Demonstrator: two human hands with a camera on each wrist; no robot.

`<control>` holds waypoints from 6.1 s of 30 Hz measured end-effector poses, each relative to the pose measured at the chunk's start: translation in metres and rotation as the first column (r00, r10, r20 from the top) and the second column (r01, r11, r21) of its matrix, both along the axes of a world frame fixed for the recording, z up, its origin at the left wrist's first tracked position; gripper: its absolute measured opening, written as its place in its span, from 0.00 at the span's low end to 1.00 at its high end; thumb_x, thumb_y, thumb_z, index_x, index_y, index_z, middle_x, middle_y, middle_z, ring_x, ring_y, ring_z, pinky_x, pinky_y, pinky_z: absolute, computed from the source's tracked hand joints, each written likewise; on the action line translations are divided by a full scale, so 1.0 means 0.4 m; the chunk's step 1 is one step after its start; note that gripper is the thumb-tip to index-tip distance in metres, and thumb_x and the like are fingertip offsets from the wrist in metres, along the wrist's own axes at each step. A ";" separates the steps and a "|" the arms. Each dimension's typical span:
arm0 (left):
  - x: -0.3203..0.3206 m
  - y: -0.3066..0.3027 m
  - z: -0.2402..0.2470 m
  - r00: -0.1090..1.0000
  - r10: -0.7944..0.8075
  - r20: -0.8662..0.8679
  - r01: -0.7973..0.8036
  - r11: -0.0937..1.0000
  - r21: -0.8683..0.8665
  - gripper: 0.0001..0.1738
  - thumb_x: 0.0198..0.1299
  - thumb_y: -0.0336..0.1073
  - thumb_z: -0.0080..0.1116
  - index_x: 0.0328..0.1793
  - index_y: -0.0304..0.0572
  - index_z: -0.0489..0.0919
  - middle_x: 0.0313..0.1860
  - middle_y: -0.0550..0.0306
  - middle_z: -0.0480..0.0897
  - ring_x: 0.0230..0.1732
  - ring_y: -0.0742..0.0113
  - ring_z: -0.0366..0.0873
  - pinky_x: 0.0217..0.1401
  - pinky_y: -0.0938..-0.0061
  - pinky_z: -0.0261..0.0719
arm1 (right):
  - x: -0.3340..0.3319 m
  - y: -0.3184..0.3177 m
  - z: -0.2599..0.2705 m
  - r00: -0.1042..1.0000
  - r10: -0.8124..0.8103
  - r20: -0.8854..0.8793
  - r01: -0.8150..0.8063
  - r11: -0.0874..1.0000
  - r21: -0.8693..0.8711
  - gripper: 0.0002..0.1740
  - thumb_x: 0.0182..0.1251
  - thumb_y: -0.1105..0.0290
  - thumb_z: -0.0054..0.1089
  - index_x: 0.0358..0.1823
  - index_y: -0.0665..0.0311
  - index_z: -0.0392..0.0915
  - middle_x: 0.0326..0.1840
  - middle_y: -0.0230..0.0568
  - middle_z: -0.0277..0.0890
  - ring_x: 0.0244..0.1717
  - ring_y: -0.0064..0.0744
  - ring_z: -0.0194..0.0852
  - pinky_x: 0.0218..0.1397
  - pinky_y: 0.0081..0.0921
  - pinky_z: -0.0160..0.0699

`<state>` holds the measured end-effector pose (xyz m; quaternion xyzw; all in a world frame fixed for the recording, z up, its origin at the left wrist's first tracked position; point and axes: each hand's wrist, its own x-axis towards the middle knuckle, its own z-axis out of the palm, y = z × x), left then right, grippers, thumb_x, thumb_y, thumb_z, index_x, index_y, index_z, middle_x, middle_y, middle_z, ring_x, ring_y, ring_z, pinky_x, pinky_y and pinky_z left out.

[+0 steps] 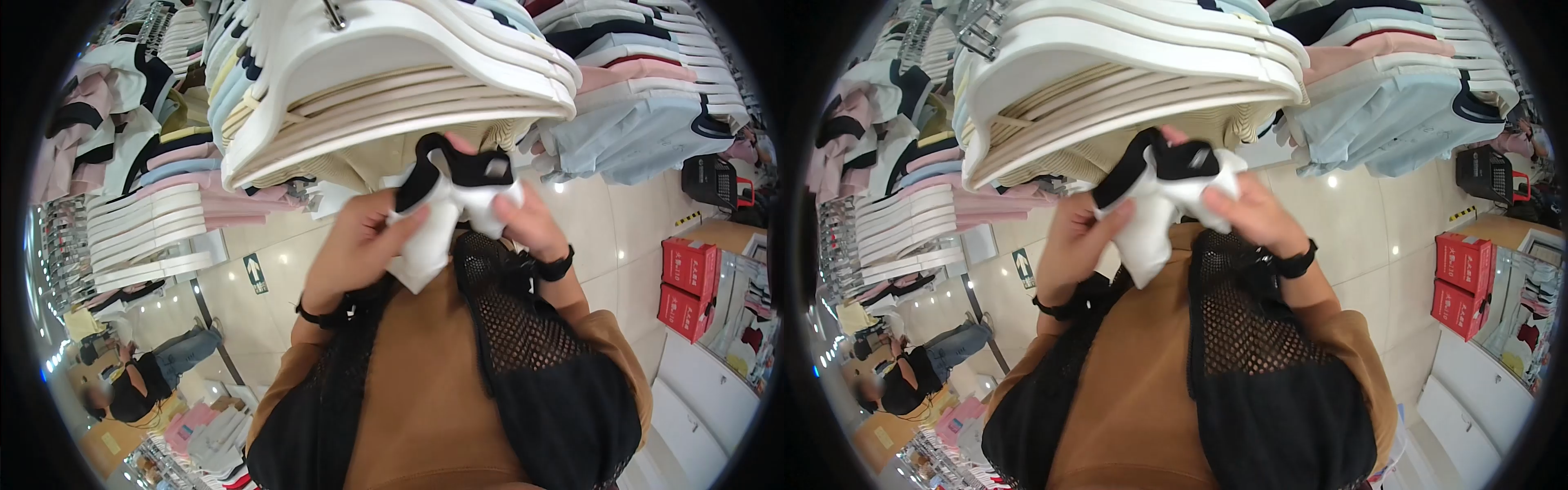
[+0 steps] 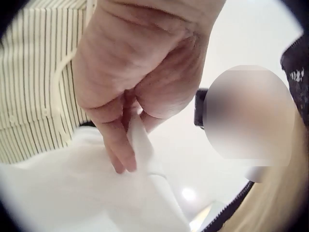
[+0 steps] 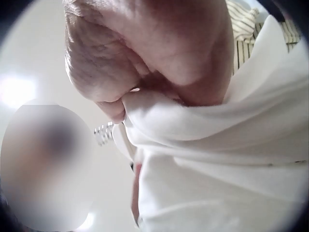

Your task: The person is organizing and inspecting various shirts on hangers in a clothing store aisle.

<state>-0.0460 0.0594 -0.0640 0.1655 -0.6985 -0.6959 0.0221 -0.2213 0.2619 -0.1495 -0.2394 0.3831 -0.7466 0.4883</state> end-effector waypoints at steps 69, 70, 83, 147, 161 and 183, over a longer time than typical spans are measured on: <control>-0.088 -0.256 0.666 0.649 -0.383 -0.657 -0.760 -0.368 -0.536 0.22 0.51 0.25 0.60 0.55 0.45 0.83 0.53 0.48 0.80 0.55 0.53 0.77 0.55 0.66 0.74 | -0.318 -0.168 0.858 -0.944 -0.302 -0.131 -0.044 0.512 -0.858 0.23 0.57 0.84 0.59 0.56 0.63 0.81 0.46 0.37 0.61 0.48 0.36 0.64 0.51 0.29 0.68; -0.119 -0.280 0.664 0.633 -0.335 -0.698 -0.750 -0.489 -0.445 0.23 0.46 0.22 0.59 0.51 0.46 0.85 0.51 0.48 0.80 0.52 0.52 0.77 0.54 0.64 0.72 | -0.336 -0.201 0.862 -0.925 -0.367 -0.099 -0.095 0.476 -0.874 0.24 0.54 0.84 0.60 0.55 0.62 0.81 0.44 0.36 0.60 0.46 0.35 0.63 0.49 0.28 0.68; -0.380 -0.611 0.527 0.908 -0.071 -0.414 -0.408 -0.379 -0.830 0.26 0.54 0.27 0.52 0.63 0.42 0.74 0.60 0.39 0.74 0.57 0.41 0.73 0.58 0.54 0.71 | -0.563 -0.524 0.725 -0.819 -0.195 -0.540 0.153 0.832 -0.533 0.38 0.47 0.80 0.59 0.66 0.66 0.65 0.57 0.54 0.65 0.58 0.56 0.65 0.61 0.43 0.68; 0.035 -0.316 0.259 0.981 0.164 -0.106 -0.185 0.610 -0.770 0.13 0.62 0.32 0.60 0.50 0.30 0.82 0.42 0.51 0.82 0.42 0.66 0.78 0.49 0.76 0.74 | -0.296 -0.023 0.303 0.224 -0.159 -0.962 0.444 0.895 -0.045 0.15 0.66 0.78 0.58 0.54 0.67 0.81 0.45 0.42 0.83 0.41 0.25 0.80 0.44 0.19 0.78; -0.004 -0.303 0.285 0.993 0.085 -0.078 -0.114 0.604 -0.789 0.12 0.58 0.28 0.64 0.48 0.32 0.84 0.36 0.53 0.87 0.34 0.75 0.79 0.41 0.81 0.75 | -0.280 -0.037 0.274 0.112 -0.308 -0.945 0.513 0.832 -0.211 0.11 0.64 0.77 0.62 0.47 0.69 0.83 0.37 0.42 0.85 0.32 0.22 0.80 0.36 0.17 0.76; -0.099 -0.221 0.315 0.951 0.015 -0.310 -0.277 0.494 -0.825 0.10 0.56 0.24 0.61 0.45 0.31 0.85 0.36 0.52 0.87 0.35 0.73 0.80 0.41 0.80 0.76 | -0.253 -0.030 0.022 0.792 -0.610 -0.020 0.607 0.791 -0.079 0.10 0.75 0.70 0.50 0.51 0.68 0.74 0.37 0.33 0.81 0.32 0.15 0.78 0.34 0.12 0.76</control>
